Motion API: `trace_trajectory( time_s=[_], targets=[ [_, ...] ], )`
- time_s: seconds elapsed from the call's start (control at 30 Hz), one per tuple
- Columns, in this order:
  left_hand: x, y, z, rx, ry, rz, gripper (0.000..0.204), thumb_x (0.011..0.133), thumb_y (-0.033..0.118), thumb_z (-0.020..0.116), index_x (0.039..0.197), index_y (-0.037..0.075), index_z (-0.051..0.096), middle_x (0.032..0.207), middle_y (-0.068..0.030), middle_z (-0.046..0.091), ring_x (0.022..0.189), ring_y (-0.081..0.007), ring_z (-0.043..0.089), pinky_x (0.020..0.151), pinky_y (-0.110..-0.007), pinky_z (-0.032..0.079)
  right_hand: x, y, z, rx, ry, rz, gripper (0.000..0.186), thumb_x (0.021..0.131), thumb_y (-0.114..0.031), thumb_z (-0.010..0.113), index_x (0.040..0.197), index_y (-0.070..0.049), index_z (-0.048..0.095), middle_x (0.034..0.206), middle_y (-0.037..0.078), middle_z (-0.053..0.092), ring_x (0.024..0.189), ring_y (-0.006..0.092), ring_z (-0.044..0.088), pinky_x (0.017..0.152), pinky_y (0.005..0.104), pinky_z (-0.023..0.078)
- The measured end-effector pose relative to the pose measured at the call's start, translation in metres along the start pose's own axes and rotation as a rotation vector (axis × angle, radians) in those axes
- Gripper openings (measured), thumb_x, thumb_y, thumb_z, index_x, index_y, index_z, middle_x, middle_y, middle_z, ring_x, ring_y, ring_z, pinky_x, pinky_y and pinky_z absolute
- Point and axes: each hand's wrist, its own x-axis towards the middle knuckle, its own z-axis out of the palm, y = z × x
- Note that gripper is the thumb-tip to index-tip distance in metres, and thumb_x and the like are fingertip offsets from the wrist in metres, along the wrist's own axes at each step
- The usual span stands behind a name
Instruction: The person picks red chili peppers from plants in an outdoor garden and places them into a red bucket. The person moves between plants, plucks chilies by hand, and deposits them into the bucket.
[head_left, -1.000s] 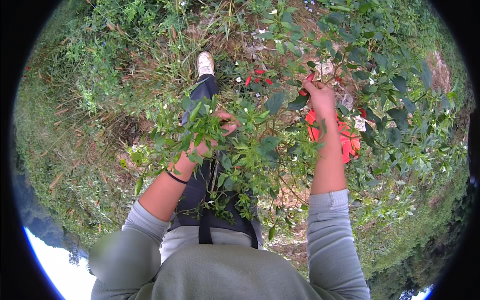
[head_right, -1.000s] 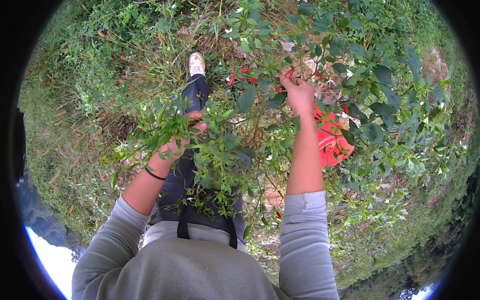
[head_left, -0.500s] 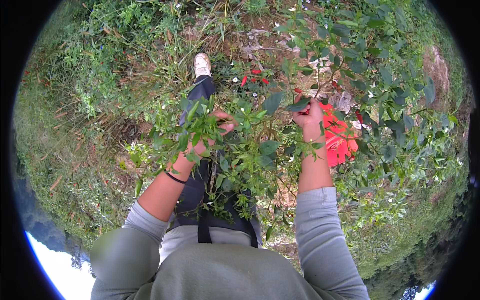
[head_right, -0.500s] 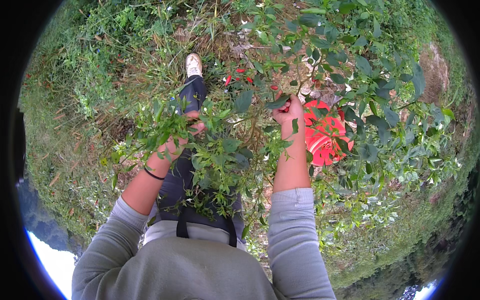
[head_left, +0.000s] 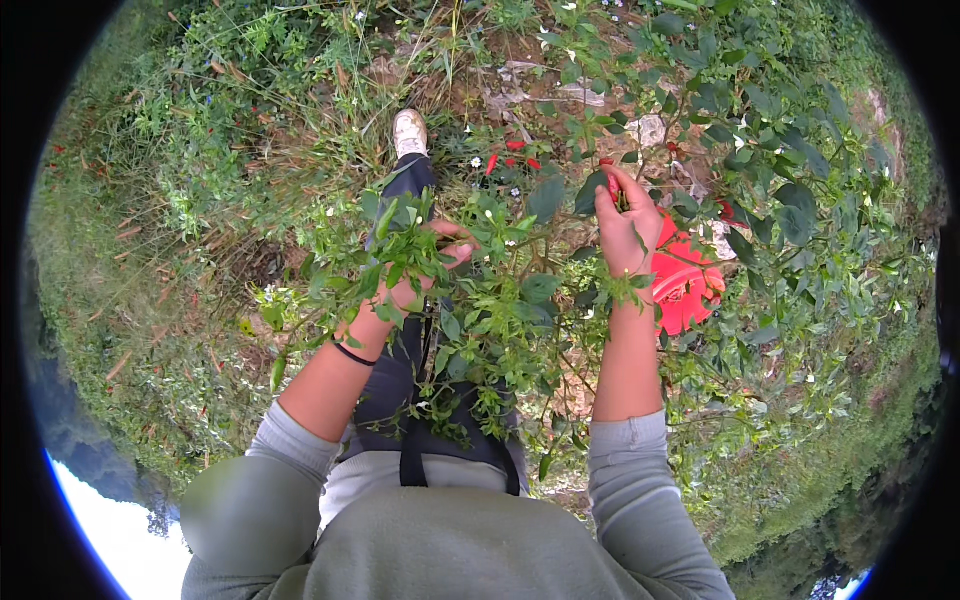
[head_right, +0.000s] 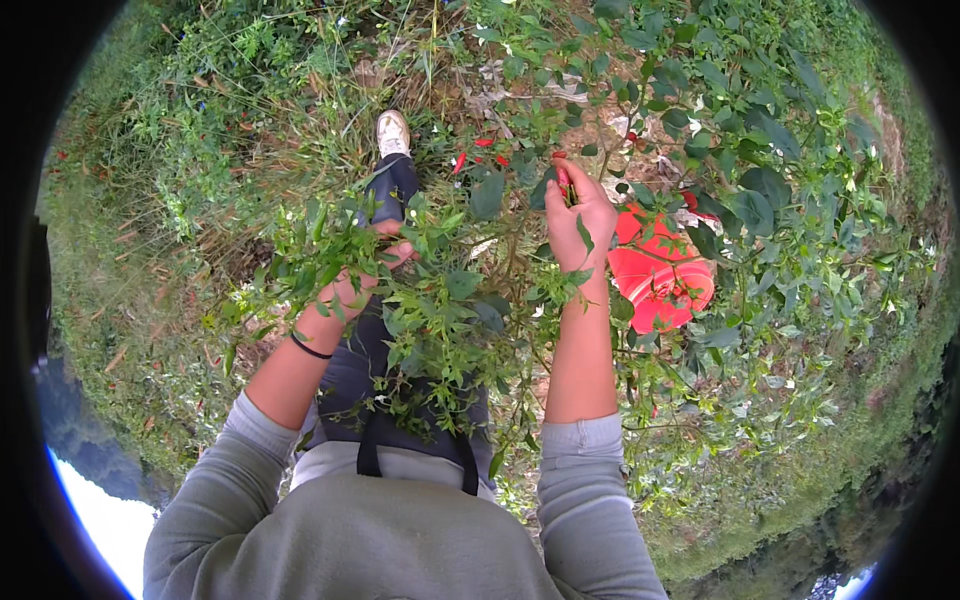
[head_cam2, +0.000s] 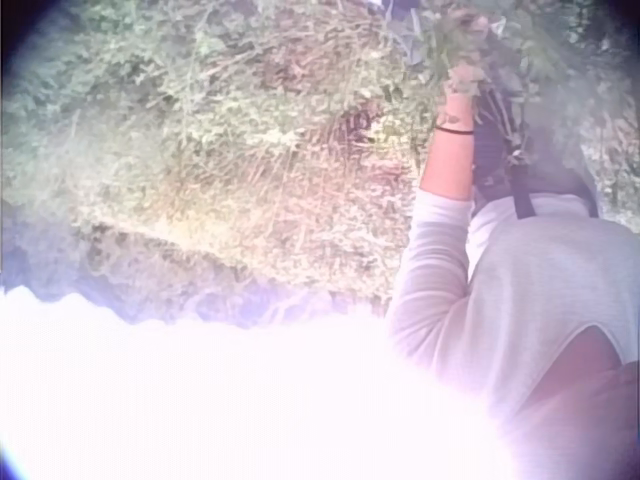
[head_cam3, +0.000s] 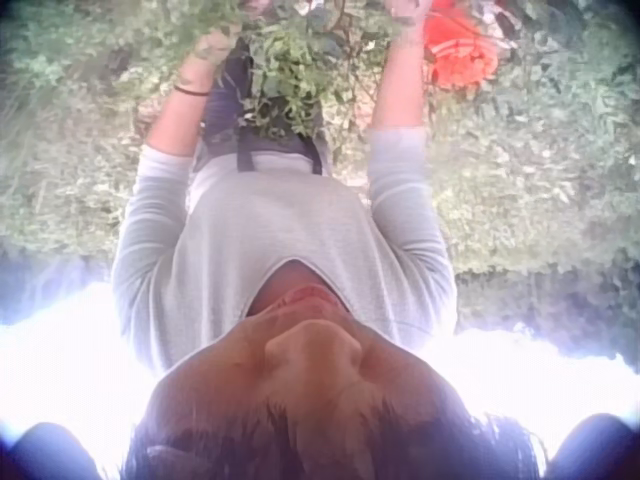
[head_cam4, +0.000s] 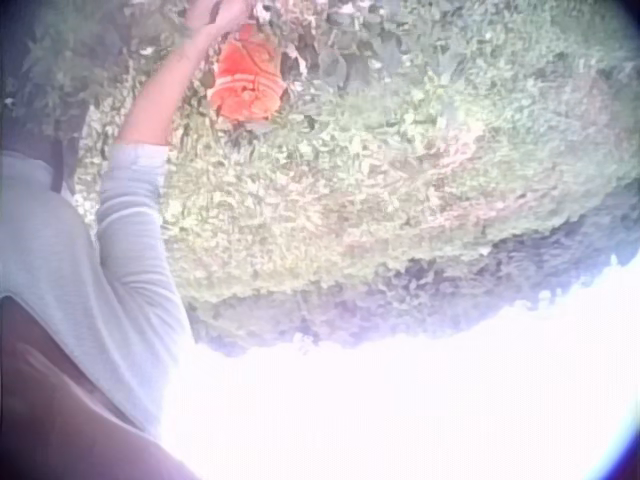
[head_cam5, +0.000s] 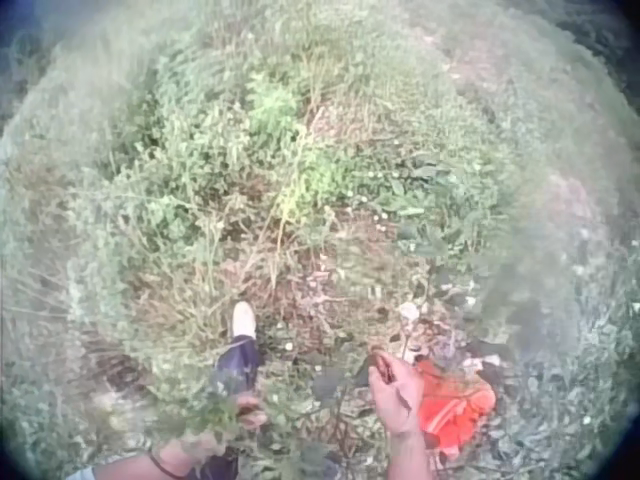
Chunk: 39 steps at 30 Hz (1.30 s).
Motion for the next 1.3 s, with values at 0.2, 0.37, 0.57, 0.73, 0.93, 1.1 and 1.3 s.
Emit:
trace_trajectory(
  time_s=[0.2, 0.37, 0.57, 0.73, 0.93, 1.1, 1.3],
  targets=[
    [0.003, 0.003, 0.003, 0.032, 0.02, -0.018, 0.021, 0.08, 0.011, 0.066, 0.096, 0.001, 0.058, 0.09, -0.0059, 0.059, 0.089, -0.016, 0.057, 0.08, -0.029, 0.047, 0.022, 0.0, 0.02, -0.305, -0.021, 0.204, 0.032, 0.067, -0.026, 0.074, 0.091, -0.007, 0.064, 0.081, 0.01, 0.065, 0.07, 0.0255, 0.062, 0.064, 0.0341, 0.047],
    [0.001, 0.006, 0.0, 0.009, -0.047, 0.053, 0.021, 0.08, 0.009, 0.066, 0.097, 0.001, 0.058, 0.09, -0.0058, 0.059, 0.088, -0.0163, 0.057, 0.08, -0.029, 0.047, 0.026, 0.02, 0.029, -0.129, -0.107, 0.55, 0.033, 0.071, -0.03, 0.071, 0.093, -0.006, 0.065, 0.064, 0.007, 0.061, 0.049, 0.016, 0.055, 0.052, 0.031, 0.044],
    [-0.003, -0.005, -0.006, -0.271, -0.124, 0.085, 0.024, 0.079, 0.003, 0.064, 0.101, 0.002, 0.056, 0.097, -0.0068, 0.059, 0.094, -0.0187, 0.058, 0.088, -0.031, 0.047, 0.029, 0.026, 0.035, 0.679, 0.025, 1.102, 0.019, 0.079, -0.018, 0.059, 0.065, -0.008, 0.051, 0.056, 0.0, 0.048, 0.04, 0.008, 0.038, 0.036, 0.0234, 0.028],
    [0.0, -0.016, -0.001, 0.048, -0.145, 0.097, 0.025, 0.087, 0.015, 0.056, 0.107, 0.001, 0.052, 0.098, -0.008, 0.058, 0.094, -0.0182, 0.058, 0.088, -0.031, 0.046, 0.024, 0.052, 0.02, 0.533, 0.148, 1.188, 0.019, 0.079, -0.02, 0.056, 0.068, -0.004, 0.052, 0.057, 0.005, 0.052, 0.045, 0.0141, 0.046, 0.04, 0.0293, 0.034],
    [0.02, -0.027, 0.006, -0.233, -0.256, 0.039, 0.025, 0.085, 0.017, 0.058, 0.103, -0.001, 0.055, 0.091, -0.007, 0.058, 0.087, -0.0149, 0.057, 0.077, -0.027, 0.047, -0.014, -0.004, 0.009, -0.072, 0.046, 0.466, 0.028, 0.073, -0.03, 0.06, 0.087, -0.006, 0.063, 0.069, 0.02, 0.06, 0.064, 0.0355, 0.058, 0.063, 0.041, 0.044],
    [0.033, -0.032, 0.033, 0.193, -0.123, 0.119, 0.027, 0.083, 0.018, 0.062, 0.105, 0.004, 0.058, 0.098, -0.0042, 0.059, 0.087, -0.0112, 0.055, 0.076, -0.027, 0.046, -0.058, 0.016, 0.004, -0.116, -0.012, 0.186, 0.023, 0.068, -0.018, 0.063, 0.085, -0.003, 0.063, 0.074, 0.019, 0.061, 0.069, 0.0361, 0.059, 0.064, 0.0383, 0.048],
    [0.015, -0.029, 0.033, -0.177, -0.403, 0.039, 0.031, 0.088, 0.026, 0.05, 0.105, 0.002, 0.058, 0.102, -0.009, 0.06, 0.094, -0.0173, 0.056, 0.082, -0.03, 0.045, -0.083, 0.0, -0.014, 0.295, 0.108, 0.515, 0.012, 0.067, -0.008, 0.062, 0.077, 0.0, 0.06, 0.067, 0.011, 0.059, 0.062, 0.027, 0.054, 0.057, 0.0357, 0.044]
  ],
)
